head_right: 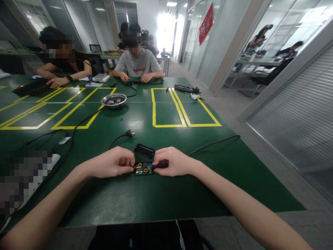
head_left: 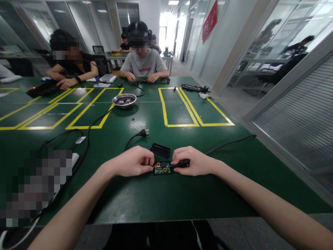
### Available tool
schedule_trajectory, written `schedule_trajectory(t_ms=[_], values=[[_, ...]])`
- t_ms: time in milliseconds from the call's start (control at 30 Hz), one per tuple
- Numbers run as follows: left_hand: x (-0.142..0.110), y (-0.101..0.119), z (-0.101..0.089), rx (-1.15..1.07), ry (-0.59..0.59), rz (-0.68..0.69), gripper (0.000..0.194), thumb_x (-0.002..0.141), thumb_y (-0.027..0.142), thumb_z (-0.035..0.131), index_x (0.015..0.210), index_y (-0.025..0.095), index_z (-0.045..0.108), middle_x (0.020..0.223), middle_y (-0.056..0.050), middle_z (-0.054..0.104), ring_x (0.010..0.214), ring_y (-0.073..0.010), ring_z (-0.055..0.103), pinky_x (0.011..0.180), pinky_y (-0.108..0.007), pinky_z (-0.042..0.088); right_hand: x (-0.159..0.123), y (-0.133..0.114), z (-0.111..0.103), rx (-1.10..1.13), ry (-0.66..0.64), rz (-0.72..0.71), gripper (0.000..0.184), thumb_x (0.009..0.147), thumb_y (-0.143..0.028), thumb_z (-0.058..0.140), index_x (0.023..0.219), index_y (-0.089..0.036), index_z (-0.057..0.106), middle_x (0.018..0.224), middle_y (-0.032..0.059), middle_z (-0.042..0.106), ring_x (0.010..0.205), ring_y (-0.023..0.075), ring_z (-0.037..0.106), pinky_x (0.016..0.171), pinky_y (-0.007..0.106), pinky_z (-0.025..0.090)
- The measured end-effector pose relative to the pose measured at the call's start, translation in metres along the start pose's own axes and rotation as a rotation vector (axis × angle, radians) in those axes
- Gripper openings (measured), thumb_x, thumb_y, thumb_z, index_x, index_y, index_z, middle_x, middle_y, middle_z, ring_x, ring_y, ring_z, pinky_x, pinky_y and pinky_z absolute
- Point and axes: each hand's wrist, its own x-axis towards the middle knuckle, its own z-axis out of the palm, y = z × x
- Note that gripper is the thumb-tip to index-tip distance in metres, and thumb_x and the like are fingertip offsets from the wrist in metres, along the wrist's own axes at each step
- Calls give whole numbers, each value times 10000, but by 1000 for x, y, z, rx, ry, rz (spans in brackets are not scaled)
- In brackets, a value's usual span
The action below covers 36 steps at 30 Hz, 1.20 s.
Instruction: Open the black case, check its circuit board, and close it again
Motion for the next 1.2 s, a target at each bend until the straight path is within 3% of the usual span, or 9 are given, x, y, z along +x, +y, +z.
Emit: schedule_trajectory(t_ms=[133,367,567,800,867,933,1000,1100,1200], values=[[0,-1,-1,23,17,22,64,851,190,675,797,160,694,690,20,616,580,-104,535,541,-202,375,-1,-4,-1,-53,-39,22,52,883,-150,687,838,-174,679,806,20,664,672,128,608,608,233,435],[-1,-7,-5,62,44,42,185,891,199,622,711,157,606,779,3,598,670,-114,531,606,-203,405,0,-4,0,-300,-21,-62,166,1011,-205,585,881,-186,686,833,46,689,730,163,638,634,264,421],[-1,-11,-6,127,66,47,207,933,218,573,739,167,622,823,-12,581,716,-137,542,639,-221,423,1,-1,2,-421,-33,-117,69,972,-232,640,935,-191,682,847,46,698,753,166,648,626,261,411],[-3,0,-3,328,112,54,188,858,144,586,675,186,574,799,-11,611,731,-154,589,641,-241,406,4,-7,4,-499,-23,-173,175,992,-234,590,881,-182,715,790,49,703,707,174,621,601,292,423],[0,-2,0,382,182,65,194,830,162,618,646,188,563,756,-11,620,738,-164,600,657,-250,420,6,-4,9,-421,83,-119,205,994,-249,596,839,-195,718,814,51,708,732,173,628,646,295,466],[4,-8,4,417,297,47,226,859,236,632,647,192,567,720,-13,627,720,-173,598,667,-267,445,9,2,14,-356,268,17,178,991,-258,609,881,-198,735,892,68,713,821,195,649,731,324,519],[9,-17,8,405,444,14,114,913,263,599,846,196,662,880,-38,698,841,-202,642,765,-303,505,12,9,20,-339,402,176,156,963,-295,664,1042,-193,753,1007,98,702,945,242,648,830,397,552],[15,-30,12,339,467,17,273,912,282,641,1169,196,676,1160,-96,709,1081,-258,646,938,-390,536,15,17,22,-303,359,275,265,925,-326,728,1151,-189,754,1085,119,684,1028,281,621,913,486,551],[17,-34,11,187,406,15,306,884,257,675,1182,190,657,1098,-81,714,1016,-240,666,910,-386,551,16,17,20,-164,299,260,165,919,-254,728,1068,-189,758,1081,103,713,1026,258,640,931,465,554]])
